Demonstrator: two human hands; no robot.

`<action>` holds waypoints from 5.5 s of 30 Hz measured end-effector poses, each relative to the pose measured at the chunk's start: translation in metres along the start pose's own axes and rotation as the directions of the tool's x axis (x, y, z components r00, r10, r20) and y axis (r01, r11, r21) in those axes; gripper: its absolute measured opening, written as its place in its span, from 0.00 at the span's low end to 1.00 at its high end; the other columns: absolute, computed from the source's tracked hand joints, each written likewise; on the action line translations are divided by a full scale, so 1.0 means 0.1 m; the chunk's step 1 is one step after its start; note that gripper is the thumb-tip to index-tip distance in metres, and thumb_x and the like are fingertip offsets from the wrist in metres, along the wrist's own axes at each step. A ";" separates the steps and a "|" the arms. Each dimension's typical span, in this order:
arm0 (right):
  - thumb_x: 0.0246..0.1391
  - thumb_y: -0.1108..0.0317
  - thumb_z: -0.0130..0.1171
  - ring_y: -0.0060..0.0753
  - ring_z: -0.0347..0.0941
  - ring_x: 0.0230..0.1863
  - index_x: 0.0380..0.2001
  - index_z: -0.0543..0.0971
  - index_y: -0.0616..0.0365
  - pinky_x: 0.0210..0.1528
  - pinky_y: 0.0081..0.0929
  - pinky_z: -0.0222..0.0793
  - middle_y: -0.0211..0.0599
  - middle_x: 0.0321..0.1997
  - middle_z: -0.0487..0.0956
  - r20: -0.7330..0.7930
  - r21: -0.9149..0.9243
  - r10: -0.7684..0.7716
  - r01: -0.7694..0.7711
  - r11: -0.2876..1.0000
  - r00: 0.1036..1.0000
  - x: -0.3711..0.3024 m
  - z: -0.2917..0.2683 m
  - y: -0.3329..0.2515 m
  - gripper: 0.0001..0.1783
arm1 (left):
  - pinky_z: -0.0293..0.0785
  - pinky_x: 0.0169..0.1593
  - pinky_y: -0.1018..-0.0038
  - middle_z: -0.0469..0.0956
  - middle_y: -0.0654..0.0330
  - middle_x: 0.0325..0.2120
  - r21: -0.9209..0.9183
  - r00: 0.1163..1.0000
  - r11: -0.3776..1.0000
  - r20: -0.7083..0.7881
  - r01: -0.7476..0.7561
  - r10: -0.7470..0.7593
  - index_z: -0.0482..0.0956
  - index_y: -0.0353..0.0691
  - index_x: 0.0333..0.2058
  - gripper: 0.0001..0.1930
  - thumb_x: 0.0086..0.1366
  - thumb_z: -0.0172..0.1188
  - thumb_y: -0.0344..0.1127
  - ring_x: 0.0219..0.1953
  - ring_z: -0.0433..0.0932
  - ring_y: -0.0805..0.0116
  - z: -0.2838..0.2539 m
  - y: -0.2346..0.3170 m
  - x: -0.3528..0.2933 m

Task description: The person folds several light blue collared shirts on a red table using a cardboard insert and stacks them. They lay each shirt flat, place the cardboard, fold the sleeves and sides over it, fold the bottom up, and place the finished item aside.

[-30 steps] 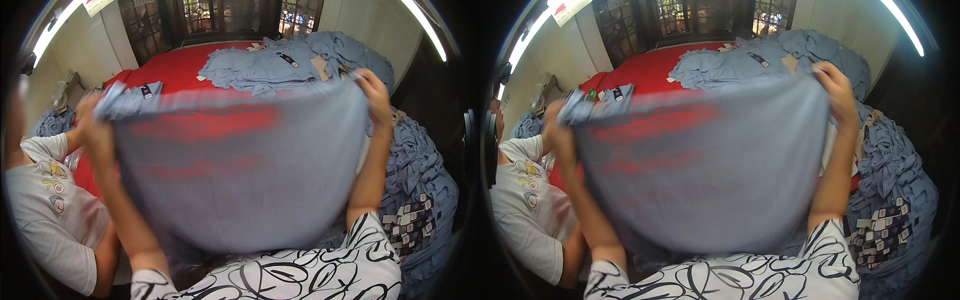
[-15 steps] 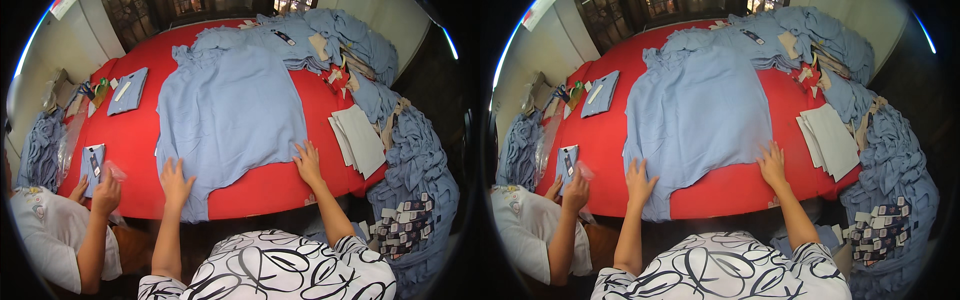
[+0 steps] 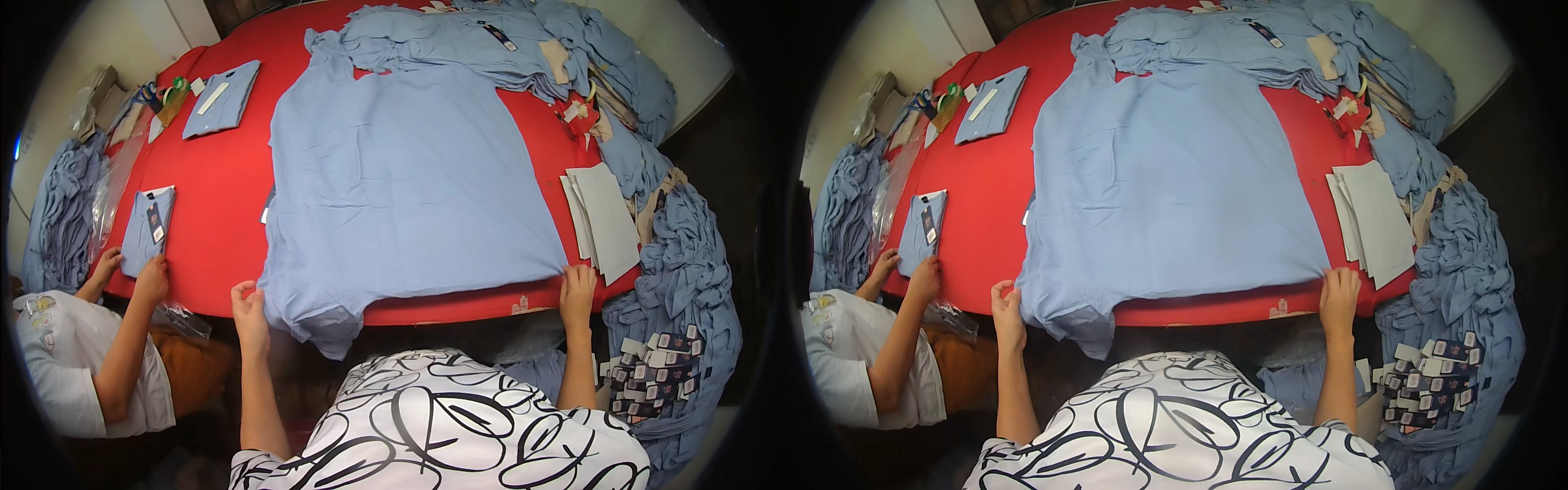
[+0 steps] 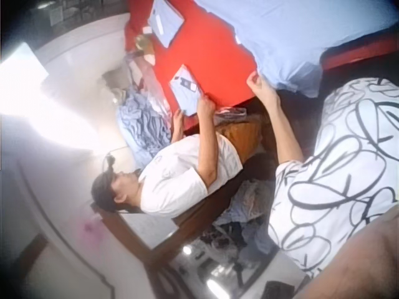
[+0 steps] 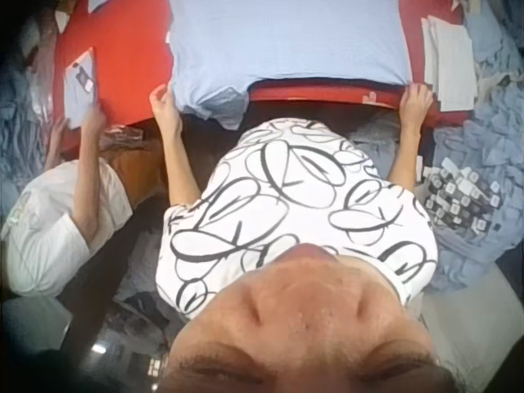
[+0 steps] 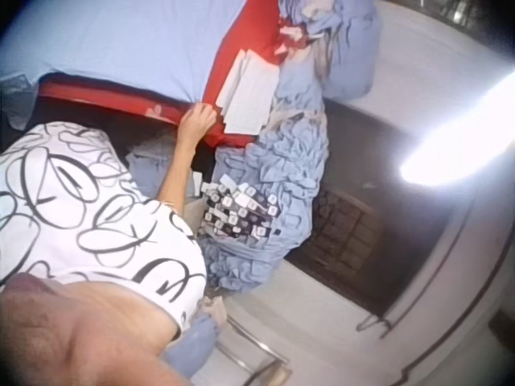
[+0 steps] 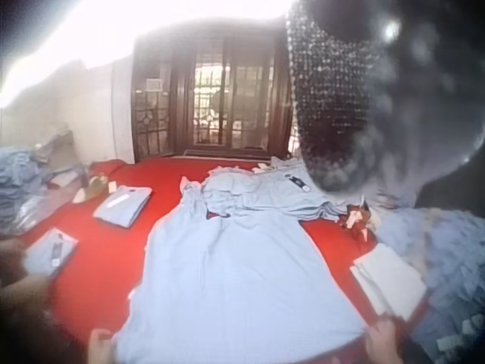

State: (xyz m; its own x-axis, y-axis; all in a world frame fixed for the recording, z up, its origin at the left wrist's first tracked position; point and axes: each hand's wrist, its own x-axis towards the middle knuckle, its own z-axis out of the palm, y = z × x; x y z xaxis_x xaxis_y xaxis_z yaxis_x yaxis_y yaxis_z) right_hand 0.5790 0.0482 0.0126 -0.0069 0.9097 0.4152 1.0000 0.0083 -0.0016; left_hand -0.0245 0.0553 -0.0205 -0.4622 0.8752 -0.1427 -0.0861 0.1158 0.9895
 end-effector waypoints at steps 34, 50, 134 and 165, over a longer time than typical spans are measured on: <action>0.61 0.61 0.54 0.52 0.49 0.75 0.63 0.67 0.62 0.74 0.58 0.37 0.49 0.71 0.61 0.101 0.017 0.217 -0.220 0.975 0.971 1.57 1.23 -0.50 0.29 | 0.73 0.50 0.61 0.79 0.49 0.44 0.817 0.932 0.571 -0.144 -0.077 0.331 0.79 0.34 0.50 0.21 0.67 0.58 0.46 0.46 0.79 0.53 0.33 0.29 1.68; 0.66 0.42 0.41 0.43 0.37 0.79 0.72 0.55 0.50 0.74 0.61 0.28 0.39 0.78 0.50 0.220 0.069 0.195 -0.215 0.974 0.956 3.94 2.23 -0.22 0.38 | 0.72 0.35 0.53 0.80 0.49 0.26 0.914 0.872 0.328 0.056 -0.241 0.485 0.72 0.38 0.34 0.18 0.69 0.56 0.50 0.31 0.79 0.44 1.30 0.46 3.40; 0.59 0.76 0.55 0.46 0.75 0.56 0.59 0.75 0.51 0.59 0.36 0.69 0.45 0.57 0.78 0.373 0.710 -0.689 0.287 0.643 0.622 3.24 1.38 -4.31 0.24 | 0.74 0.45 0.68 0.77 0.59 0.36 0.651 0.850 0.732 -0.256 -0.199 0.459 0.82 0.37 0.42 0.11 0.61 0.59 0.24 0.39 0.77 0.63 0.03 -0.06 0.88; 0.55 0.70 0.61 0.49 0.73 0.51 0.55 0.78 0.54 0.55 0.37 0.70 0.46 0.49 0.78 0.289 0.697 -0.762 0.418 0.583 0.580 3.54 1.50 -4.26 0.22 | 0.37 0.69 0.36 0.61 0.52 0.66 0.890 0.905 0.356 0.125 -0.284 0.407 0.68 0.43 0.63 0.38 0.60 0.61 0.59 0.70 0.51 0.47 1.27 0.07 1.55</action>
State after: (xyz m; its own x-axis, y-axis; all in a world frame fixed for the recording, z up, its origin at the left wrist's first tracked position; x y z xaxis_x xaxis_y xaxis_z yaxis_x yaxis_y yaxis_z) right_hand 0.1497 0.4289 0.0242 -0.7672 0.6411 -0.0214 0.5765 0.6745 -0.4612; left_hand 0.0149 0.2517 -0.0328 -0.3426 0.8978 0.2768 0.8862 0.2110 0.4124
